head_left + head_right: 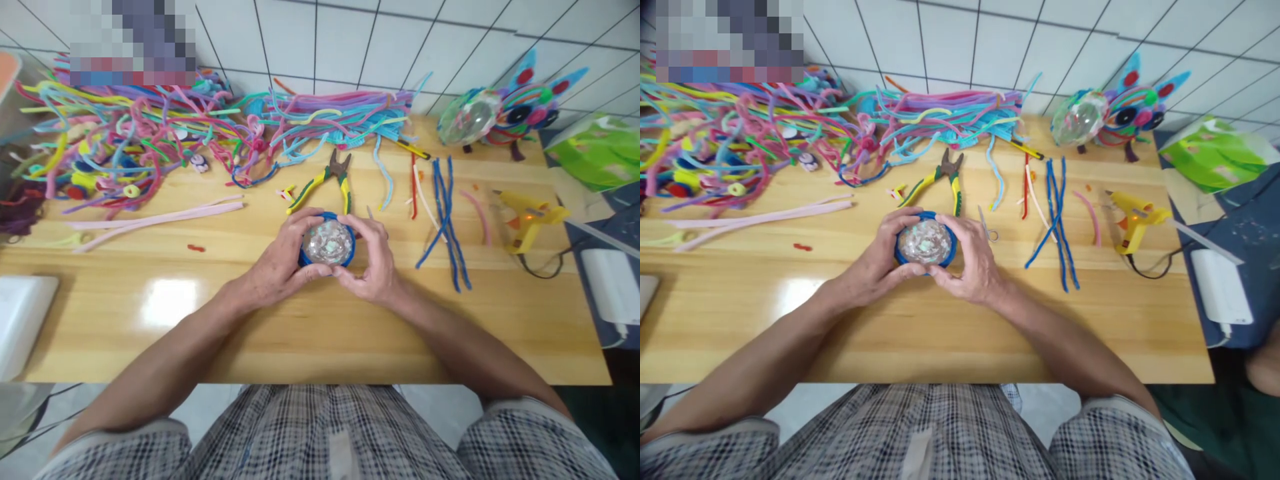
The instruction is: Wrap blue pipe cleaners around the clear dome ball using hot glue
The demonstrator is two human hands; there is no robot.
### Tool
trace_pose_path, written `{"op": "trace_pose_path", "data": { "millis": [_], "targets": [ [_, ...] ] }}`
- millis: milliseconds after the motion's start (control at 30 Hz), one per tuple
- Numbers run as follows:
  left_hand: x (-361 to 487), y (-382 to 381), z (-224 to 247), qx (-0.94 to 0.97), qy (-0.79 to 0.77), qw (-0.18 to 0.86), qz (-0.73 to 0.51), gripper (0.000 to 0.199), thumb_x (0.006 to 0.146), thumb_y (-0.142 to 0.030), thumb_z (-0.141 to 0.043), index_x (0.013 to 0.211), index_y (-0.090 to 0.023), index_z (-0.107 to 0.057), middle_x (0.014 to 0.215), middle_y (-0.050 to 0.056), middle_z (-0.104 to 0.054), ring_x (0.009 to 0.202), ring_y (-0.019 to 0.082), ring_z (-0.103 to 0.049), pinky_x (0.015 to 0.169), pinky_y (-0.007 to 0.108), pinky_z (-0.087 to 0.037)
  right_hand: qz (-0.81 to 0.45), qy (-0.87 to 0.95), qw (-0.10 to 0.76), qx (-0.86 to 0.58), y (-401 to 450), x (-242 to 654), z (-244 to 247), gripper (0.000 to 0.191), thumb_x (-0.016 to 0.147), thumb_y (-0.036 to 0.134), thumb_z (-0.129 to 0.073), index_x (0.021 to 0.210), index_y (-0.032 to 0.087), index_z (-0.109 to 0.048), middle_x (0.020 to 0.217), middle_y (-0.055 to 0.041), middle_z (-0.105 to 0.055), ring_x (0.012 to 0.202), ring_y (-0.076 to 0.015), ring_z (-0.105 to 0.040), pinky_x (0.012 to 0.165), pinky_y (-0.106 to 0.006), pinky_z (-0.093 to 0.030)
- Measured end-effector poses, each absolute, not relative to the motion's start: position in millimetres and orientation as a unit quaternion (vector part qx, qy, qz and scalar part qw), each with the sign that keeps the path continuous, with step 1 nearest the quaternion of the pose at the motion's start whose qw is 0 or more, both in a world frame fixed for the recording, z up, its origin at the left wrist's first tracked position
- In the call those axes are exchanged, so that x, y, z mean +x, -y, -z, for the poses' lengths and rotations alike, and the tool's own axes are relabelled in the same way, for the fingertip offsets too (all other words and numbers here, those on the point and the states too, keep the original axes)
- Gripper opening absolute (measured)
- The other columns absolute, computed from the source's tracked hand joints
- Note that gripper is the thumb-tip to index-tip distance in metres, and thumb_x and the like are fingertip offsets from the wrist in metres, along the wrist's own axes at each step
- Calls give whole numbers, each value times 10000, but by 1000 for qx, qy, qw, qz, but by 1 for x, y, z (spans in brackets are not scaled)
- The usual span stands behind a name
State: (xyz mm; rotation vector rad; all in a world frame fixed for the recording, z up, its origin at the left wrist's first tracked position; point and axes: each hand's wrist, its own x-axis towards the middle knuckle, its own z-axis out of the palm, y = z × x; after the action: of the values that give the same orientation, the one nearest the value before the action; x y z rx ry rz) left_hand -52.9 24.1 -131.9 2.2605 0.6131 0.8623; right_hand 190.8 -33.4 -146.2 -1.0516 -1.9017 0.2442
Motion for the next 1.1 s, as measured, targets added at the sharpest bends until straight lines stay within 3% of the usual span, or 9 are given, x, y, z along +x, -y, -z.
{"op": "trace_pose_path", "data": {
  "millis": [167, 367, 533, 967, 1100],
  "targets": [
    [-53, -26, 130, 863, -229, 309, -327, 698, 1116, -604, -658, 1666, -300, -356, 1657, 201, -498, 1600, 370, -497, 1342, 615, -472, -124, 764, 471, -423, 35, 190, 148, 807, 1054, 507, -709, 1746, 278, -361, 1595, -175, -656, 1434, -389, -666, 1177, -628, -609],
    [-57, -31, 133, 862, -250, 305, -319, 667, 1144, -585, -610, 1668, -280, -331, 1663, 192, -469, 1598, 369, -488, 1359, 608, -453, -144, 771, 457, -420, 35, 187, 155, 761, 1133, 535, -555, 1793, 289, -267, 1734, -162, -554, 1607, -384, -543, 1327, -666, -477],
    [-57, -34, 135, 862, -254, 303, -318, 650, 1153, -604, -577, 1659, -269, -342, 1659, 191, -469, 1606, 360, -480, 1380, 584, -429, -162, 758, 463, -429, 34, 185, 158, 686, 1169, 530, -481, 1784, 293, -291, 1760, -157, -537, 1638, -363, -521, 1353, -658, -456],
    [-58, -35, 129, 872, -255, 297, -292, 748, 1103, -646, -650, 1662, -254, -347, 1682, 202, -467, 1609, 393, -485, 1377, 601, -437, -146, 749, 469, -445, 34, 180, 159, 656, 1124, 521, -545, 1699, 246, -389, 1663, -180, -621, 1550, -357, -596, 1277, -638, -533],
    [-56, -35, 133, 861, -270, 300, -309, 734, 1088, -648, -665, 1640, -248, -391, 1649, 191, -512, 1567, 389, -534, 1349, 595, -477, -131, 737, 443, -493, 33, 189, 142, 628, 1113, 556, -561, 1627, 211, -457, 1649, -170, -646, 1538, -312, -610, 1276, -566, -555]
  ]
}}
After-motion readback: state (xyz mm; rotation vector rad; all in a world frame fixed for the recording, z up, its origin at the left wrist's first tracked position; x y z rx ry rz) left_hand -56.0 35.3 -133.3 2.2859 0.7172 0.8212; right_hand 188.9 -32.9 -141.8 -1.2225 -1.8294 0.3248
